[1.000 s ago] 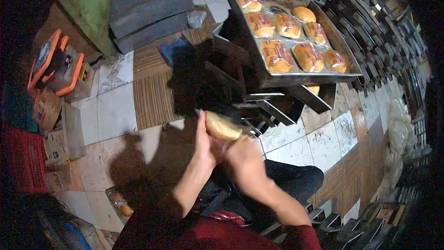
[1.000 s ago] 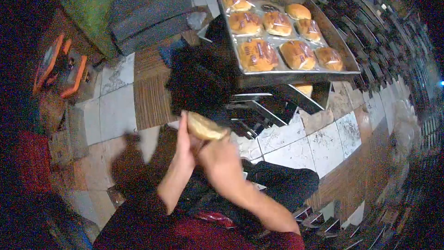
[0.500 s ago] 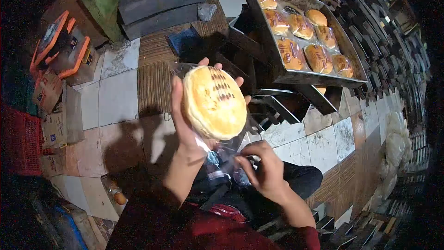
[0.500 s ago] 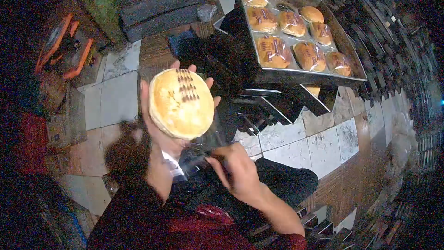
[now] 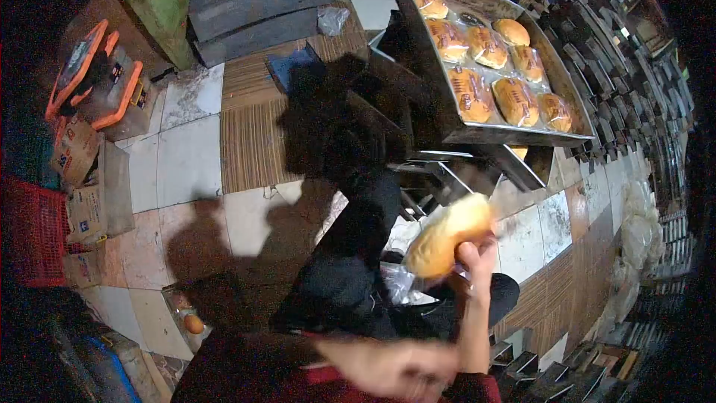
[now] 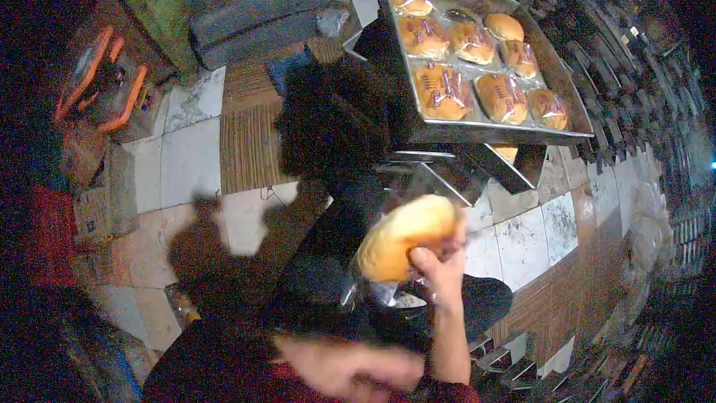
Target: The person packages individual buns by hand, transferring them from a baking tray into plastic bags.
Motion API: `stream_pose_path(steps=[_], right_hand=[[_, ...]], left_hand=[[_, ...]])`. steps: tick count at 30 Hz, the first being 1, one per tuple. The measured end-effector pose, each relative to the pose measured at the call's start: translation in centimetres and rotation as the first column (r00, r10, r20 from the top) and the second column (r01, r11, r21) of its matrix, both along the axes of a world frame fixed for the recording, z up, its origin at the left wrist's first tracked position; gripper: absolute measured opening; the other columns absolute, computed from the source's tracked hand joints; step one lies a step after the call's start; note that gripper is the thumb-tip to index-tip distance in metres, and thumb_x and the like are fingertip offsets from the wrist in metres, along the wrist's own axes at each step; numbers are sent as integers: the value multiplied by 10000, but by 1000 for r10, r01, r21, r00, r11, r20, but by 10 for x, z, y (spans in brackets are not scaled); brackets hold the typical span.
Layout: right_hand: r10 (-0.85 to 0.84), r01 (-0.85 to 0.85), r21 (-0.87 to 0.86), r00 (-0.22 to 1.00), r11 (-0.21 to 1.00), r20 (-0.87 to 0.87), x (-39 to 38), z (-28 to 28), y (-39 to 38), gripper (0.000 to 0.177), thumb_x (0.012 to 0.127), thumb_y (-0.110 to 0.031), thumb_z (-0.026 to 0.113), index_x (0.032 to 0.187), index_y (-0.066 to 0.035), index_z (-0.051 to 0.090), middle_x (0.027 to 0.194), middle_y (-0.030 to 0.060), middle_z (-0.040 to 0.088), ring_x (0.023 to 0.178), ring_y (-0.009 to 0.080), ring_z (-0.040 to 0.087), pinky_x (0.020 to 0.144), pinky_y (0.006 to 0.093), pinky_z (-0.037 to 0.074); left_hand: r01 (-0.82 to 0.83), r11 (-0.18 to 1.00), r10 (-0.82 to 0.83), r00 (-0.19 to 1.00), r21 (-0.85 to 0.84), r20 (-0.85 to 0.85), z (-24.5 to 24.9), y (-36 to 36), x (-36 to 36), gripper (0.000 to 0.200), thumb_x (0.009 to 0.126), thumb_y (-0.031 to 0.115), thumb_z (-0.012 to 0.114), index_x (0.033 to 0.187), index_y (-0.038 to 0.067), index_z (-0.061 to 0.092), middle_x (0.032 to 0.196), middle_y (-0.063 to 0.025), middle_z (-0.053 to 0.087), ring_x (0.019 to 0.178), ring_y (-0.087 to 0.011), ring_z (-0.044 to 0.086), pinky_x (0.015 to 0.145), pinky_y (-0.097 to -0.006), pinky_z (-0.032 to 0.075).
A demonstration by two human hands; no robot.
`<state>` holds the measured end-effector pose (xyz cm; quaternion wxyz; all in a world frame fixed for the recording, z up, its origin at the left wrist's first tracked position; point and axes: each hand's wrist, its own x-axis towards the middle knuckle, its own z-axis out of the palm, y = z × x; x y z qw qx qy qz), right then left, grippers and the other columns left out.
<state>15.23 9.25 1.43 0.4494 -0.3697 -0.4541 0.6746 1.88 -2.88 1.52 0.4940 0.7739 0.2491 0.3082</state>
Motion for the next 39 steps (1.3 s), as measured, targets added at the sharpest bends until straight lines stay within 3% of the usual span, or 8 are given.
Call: stream_pose_path(steps=[5,7,9,15,19,27,29,39], right_hand=[[118,-105,-57,936,993,331,-24,-100,-67,601,718,-116,637,1225,-22,329,1069,76,486,987,183,479,872,309,409],[190,-105,-218,888,970,418,-18,-131,-89,415,833,-174,533,1176,3,382,1041,82,502,950,167,473,856,315,390],[-8,37,-91,954,995,299,-25,-122,-85,296,916,-268,435,989,0,535,861,50,556,802,130,504,757,278,416],[211,-114,-204,806,972,554,-45,-62,-49,120,863,-96,521,791,-1,511,775,18,513,715,72,447,636,224,373],[-416,-138,725,740,675,528,-29,-15,-72,60,813,-51,511,808,8,508,792,109,473,719,215,457,636,302,393],[-225,-57,493,841,868,493,-29,-27,-74,103,775,-42,598,726,-2,517,692,115,503,620,252,500,555,339,396],[-212,-250,568,753,784,623,-42,-30,-38,150,789,-47,583,693,14,484,649,117,451,577,196,461,497,306,342],[-380,3,486,629,874,679,-11,-86,-94,241,743,-125,652,927,-30,529,885,113,534,850,277,496,765,385,366]], left_hand=[[696,713,-443,537,-81,718,-40,16,-65,221,861,103,482,1052,-8,485,1032,-134,523,961,-207,492,882,-334,389],[-640,337,896,444,-691,25,-8,-11,-76,216,855,138,531,1026,9,510,1029,-109,532,965,-157,493,835,-308,414],[-926,113,929,227,-361,-292,-92,-9,-71,244,841,192,569,1008,19,530,962,-110,582,916,-143,534,775,-289,439],[-770,428,745,597,-474,-296,-100,46,-79,230,843,213,570,911,-7,570,848,-111,607,780,-168,564,707,-286,447],[-787,615,774,614,45,156,-31,25,-80,105,855,70,511,805,-21,525,764,-65,515,700,-126,494,659,-247,413],[-695,632,757,647,-342,85,-45,16,-54,55,797,-15,566,795,-6,511,792,-69,517,770,-153,505,722,-261,411],[-875,481,871,484,54,85,-42,42,-58,125,794,84,605,762,-4,523,744,-80,517,671,-160,496,656,-254,407],[-613,-272,907,93,-742,-410,-102,-15,-40,250,799,241,618,682,22,589,649,-20,541,562,-106,429,519,-298,338]])
